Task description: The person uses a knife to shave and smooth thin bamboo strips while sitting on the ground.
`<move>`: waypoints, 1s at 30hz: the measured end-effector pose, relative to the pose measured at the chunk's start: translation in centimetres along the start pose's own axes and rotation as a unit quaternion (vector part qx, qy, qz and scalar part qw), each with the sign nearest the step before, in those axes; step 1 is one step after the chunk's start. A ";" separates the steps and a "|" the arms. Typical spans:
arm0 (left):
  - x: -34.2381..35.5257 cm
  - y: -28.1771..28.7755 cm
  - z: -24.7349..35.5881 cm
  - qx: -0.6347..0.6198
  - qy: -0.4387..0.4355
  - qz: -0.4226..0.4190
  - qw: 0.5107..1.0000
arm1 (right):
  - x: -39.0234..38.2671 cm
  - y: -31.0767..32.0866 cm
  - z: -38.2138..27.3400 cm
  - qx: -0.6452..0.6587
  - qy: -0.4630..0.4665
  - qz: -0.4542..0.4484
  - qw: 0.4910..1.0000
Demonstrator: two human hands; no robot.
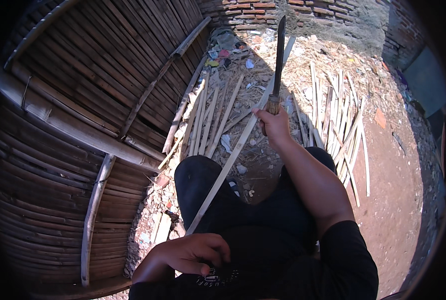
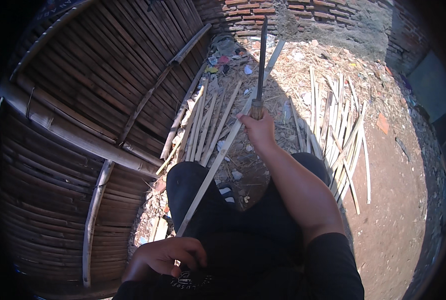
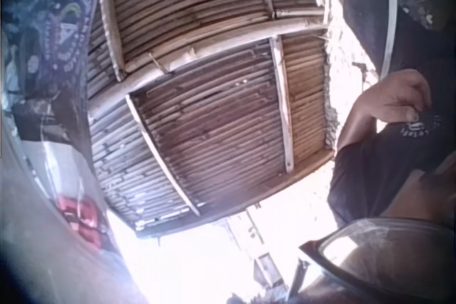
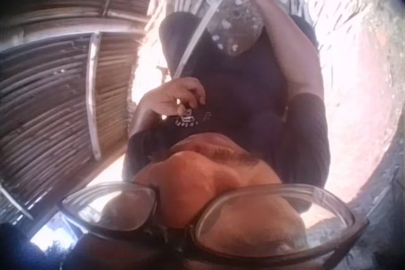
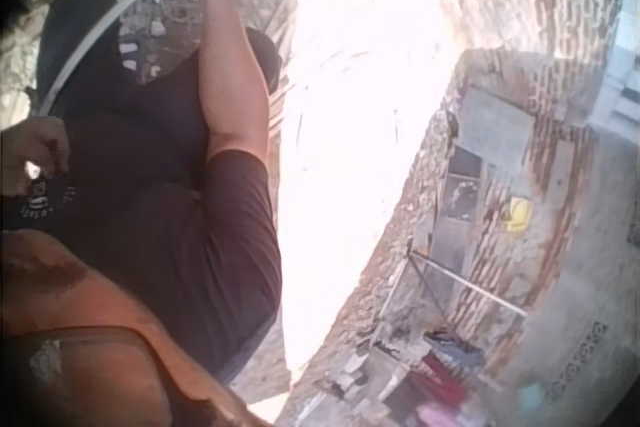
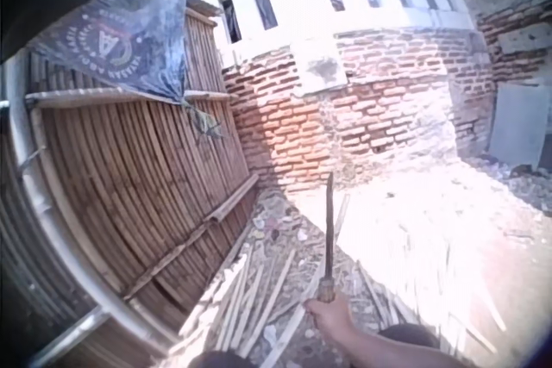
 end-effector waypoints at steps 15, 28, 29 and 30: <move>5.9 1.0 15.5 -0.030 -0.376 0.159 0.913 | 0.0 0.2 -0.7 -0.007 0.005 -0.013 1.000; 6.3 1.0 10.9 -0.184 -0.305 0.124 0.926 | 0.4 0.4 -0.7 -0.008 0.007 -0.002 1.000; 6.5 1.0 11.0 -0.180 -0.309 0.126 0.925 | 0.3 0.3 -0.7 -0.007 0.010 -0.001 1.000; 6.6 1.0 11.0 -0.184 -0.307 0.129 0.925 | 0.2 0.2 -0.8 -0.006 0.005 -0.005 1.000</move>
Point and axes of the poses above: each hand's wrist, its own x-axis towards the middle knuckle, its own y-axis out of the back of the hand, z = x × y, the point moved 9 cm from there along x, towards the middle knuckle, and after that the axes turned 5 degrees about -x, right-handed, at the moved point
